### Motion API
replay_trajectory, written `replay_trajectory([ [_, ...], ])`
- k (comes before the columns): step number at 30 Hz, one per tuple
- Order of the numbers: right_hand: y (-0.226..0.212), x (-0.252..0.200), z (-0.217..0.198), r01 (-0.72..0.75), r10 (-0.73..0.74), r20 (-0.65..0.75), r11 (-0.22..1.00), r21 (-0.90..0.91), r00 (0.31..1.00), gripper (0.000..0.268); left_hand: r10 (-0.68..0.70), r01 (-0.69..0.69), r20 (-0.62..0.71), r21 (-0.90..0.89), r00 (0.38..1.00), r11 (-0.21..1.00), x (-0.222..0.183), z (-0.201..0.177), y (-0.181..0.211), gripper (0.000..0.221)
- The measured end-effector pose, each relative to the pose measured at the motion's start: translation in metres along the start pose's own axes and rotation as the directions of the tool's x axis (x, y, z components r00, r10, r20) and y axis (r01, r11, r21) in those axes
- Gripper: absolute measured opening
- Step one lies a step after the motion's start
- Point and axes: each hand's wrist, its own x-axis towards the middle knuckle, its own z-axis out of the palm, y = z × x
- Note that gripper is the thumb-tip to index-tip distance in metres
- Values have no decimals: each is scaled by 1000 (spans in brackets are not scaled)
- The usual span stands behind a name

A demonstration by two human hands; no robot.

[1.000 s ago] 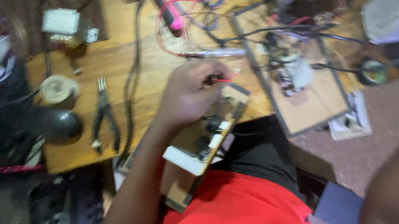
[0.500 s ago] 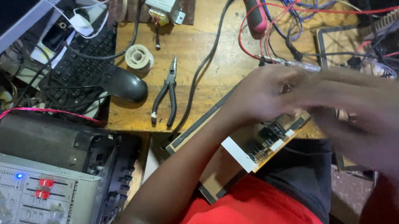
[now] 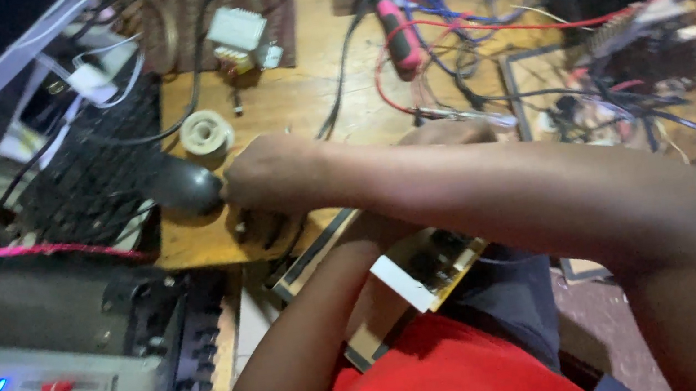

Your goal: Soldering wires to a circuit board on a repair workbench using a soldering iron and pliers.

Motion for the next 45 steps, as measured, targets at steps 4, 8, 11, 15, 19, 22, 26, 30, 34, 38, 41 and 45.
replay_trajectory([
  [4, 14, -9, 21, 167, -231, -335, 964, -209, 913, 22, 25, -24, 43, -17, 999, 1000, 6, 4, -1, 21],
  [8, 30, -30, 9, 131, -260, -491, 951, -281, 831, 13, 36, -35, 53, -14, 998, 999, 10, 3, -5, 22],
  [11, 11, -92, -46, 29, -133, -730, 988, -153, 671, 15, 27, -27, 46, 0, 999, 1000, 13, 9, -3, 23],
  [15, -1, -229, -101, 73, 125, -786, 975, 211, 606, 44, 9, -10, 18, 24, 1000, 1000, 17, 9, -6, 24],
  [19, -12, -295, -53, 57, 663, -731, 733, 677, 163, 23, 57, -56, -32, 26, 998, 998, 17, 13, -10, 26],
  [22, -10, -301, 2, 265, 883, -469, 448, 854, 18, 26, 105, -107, -51, -42, 993, 993, 17, 13, -13, 25],
  [26, -14, -297, 56, 567, 919, -379, 256, 783, 109, 27, -122, 96, -76, -280, 990, 955, 19, 11, -1, 42],
  [30, -20, -294, 68, 613, 905, -385, 201, 764, 182, 33, -84, 63, -112, -180, 990, 982, 17, 11, -4, 36],
  [34, -17, -306, 71, 565, 878, -375, 154, 810, 298, 42, -99, 80, -88, -204, 991, 976, 12, 6, 8, 33],
  [38, -1, -315, 116, 634, 936, -286, 95, 767, 206, 5, -74, 62, -48, -212, 996, 975, 18, 2, 18, 28],
  [41, -2, -322, 114, 469, 939, -307, 203, 859, 155, 22, -161, 158, 6, -227, 987, 961, 13, 8, 6, 37],
  [45, -18, -315, 100, 548, 949, -234, 84, 832, 210, 31, -121, 121, 13, -204, 993, 972, 13, 8, 6, 29],
])
